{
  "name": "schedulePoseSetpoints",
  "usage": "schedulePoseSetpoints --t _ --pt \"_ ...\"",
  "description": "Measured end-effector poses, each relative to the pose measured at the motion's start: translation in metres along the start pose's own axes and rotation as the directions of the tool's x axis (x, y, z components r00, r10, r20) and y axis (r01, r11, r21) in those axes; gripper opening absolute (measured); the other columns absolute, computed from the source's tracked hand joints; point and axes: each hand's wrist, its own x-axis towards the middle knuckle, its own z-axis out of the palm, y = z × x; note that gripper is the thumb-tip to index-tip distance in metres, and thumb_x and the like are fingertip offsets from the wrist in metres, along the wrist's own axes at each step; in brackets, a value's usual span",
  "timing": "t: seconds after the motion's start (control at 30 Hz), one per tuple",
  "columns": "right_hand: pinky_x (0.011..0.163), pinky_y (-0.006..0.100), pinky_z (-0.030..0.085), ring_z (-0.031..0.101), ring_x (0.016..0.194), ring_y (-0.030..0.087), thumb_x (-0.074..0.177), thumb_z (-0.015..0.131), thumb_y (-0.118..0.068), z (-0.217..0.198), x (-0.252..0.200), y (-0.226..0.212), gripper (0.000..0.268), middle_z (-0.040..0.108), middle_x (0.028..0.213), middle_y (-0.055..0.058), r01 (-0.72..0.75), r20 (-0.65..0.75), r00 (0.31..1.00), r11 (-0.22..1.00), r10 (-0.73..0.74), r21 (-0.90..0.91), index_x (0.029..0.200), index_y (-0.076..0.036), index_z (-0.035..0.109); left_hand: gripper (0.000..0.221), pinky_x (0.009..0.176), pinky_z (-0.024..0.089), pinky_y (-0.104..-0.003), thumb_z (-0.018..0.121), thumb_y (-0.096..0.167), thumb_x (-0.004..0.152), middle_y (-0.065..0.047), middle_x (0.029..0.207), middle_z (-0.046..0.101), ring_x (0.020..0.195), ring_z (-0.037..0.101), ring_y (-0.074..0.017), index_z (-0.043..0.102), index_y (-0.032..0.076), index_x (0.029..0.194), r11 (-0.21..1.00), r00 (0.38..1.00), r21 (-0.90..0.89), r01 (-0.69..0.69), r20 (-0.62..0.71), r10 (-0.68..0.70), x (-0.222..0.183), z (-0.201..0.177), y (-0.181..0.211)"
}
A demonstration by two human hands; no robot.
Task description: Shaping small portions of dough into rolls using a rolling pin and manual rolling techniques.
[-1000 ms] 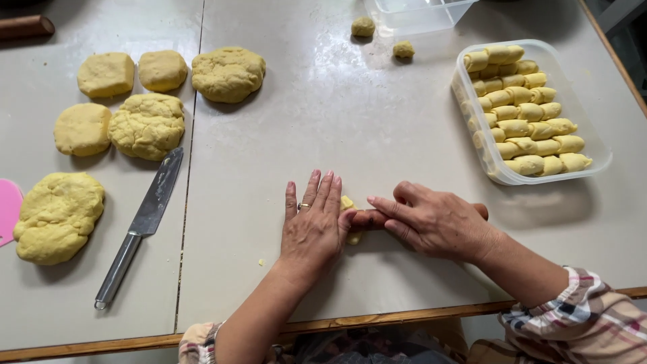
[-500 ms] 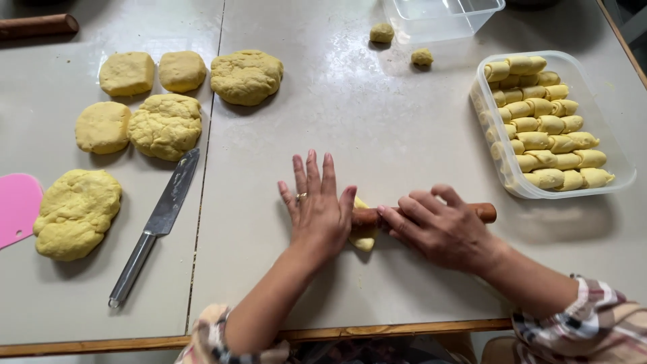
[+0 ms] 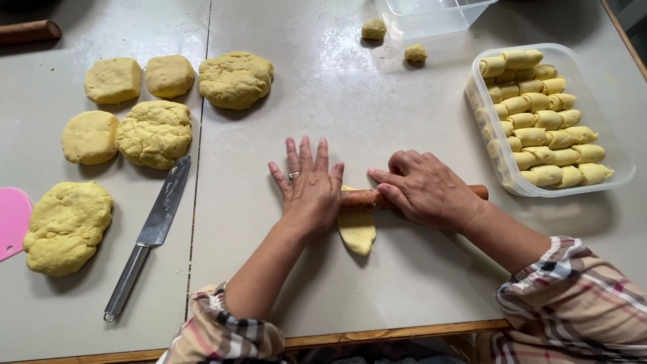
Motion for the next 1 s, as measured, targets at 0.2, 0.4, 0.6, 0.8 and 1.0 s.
schedulePoseSetpoints --t 0.2,0.4,0.6,0.8,1.0 --pt "0.082 0.04 0.039 0.056 0.094 0.024 0.098 0.038 -0.042 -0.002 -0.032 -0.027 0.043 0.053 0.1 0.006 0.164 -0.324 0.91 0.943 -0.258 -0.29 0.125 -0.015 0.059 0.064 0.105 -0.011 -0.067 0.024 0.052 0.099 -0.011 0.157 0.018 0.146 0.001 -0.0329 0.023 0.014 0.15 0.93 0.912 0.196 -0.312 -0.214 0.351 -0.05 0.005 -0.004" --pt "0.085 0.043 0.035 0.052 0.104 0.026 0.092 0.032 -0.064 0.024 -0.007 0.006 0.069 0.054 0.108 0.006 0.067 -0.246 0.961 0.966 -0.13 -0.249 0.138 -0.016 0.049 0.056 0.107 -0.011 -0.065 0.024 0.043 0.101 -0.011 0.151 0.035 0.145 0.015 -0.0277 0.041 0.007 0.141 0.92 0.907 0.256 -0.297 -0.224 0.356 -0.004 0.017 -0.011" --pt "0.09 0.047 0.033 0.046 0.115 0.028 0.094 0.02 -0.067 0.018 0.051 0.04 0.065 0.048 0.108 0.005 -0.067 0.104 0.991 0.984 0.085 -0.165 0.138 -0.027 0.046 0.066 0.102 -0.014 -0.074 0.015 0.052 0.098 -0.013 0.156 0.02 0.145 -0.002 -0.0328 0.03 0.011 0.146 0.997 0.999 0.073 -0.04 0.012 0.039 0.06 -0.004 -0.006" --pt "0.086 0.04 0.039 0.059 0.08 0.021 0.088 0.038 -0.068 0.012 0.041 0.025 0.069 0.053 0.088 0.003 0.179 -0.242 0.932 0.925 -0.268 -0.335 0.131 -0.017 0.054 0.067 0.103 -0.018 -0.069 0.019 0.053 0.098 -0.021 0.157 -0.001 0.14 -0.022 -0.0394 0.021 0.01 0.151 0.99 0.982 0.03 0.141 -0.13 -0.136 0.092 -0.008 -0.004" --pt "0.08 0.038 0.049 0.062 0.09 0.022 0.081 0.07 -0.027 0.016 0.047 0.059 0.039 0.056 0.094 0.0 -0.265 -0.259 0.921 0.955 0.292 0.134 0.117 -0.023 0.056 0.057 0.114 0.004 -0.061 0.035 0.043 0.102 -0.017 0.154 0.019 0.144 -0.001 -0.0419 0.029 0.011 0.148 0.929 0.83 -0.345 -0.134 -0.552 -0.085 0.07 -0.024 -0.007"
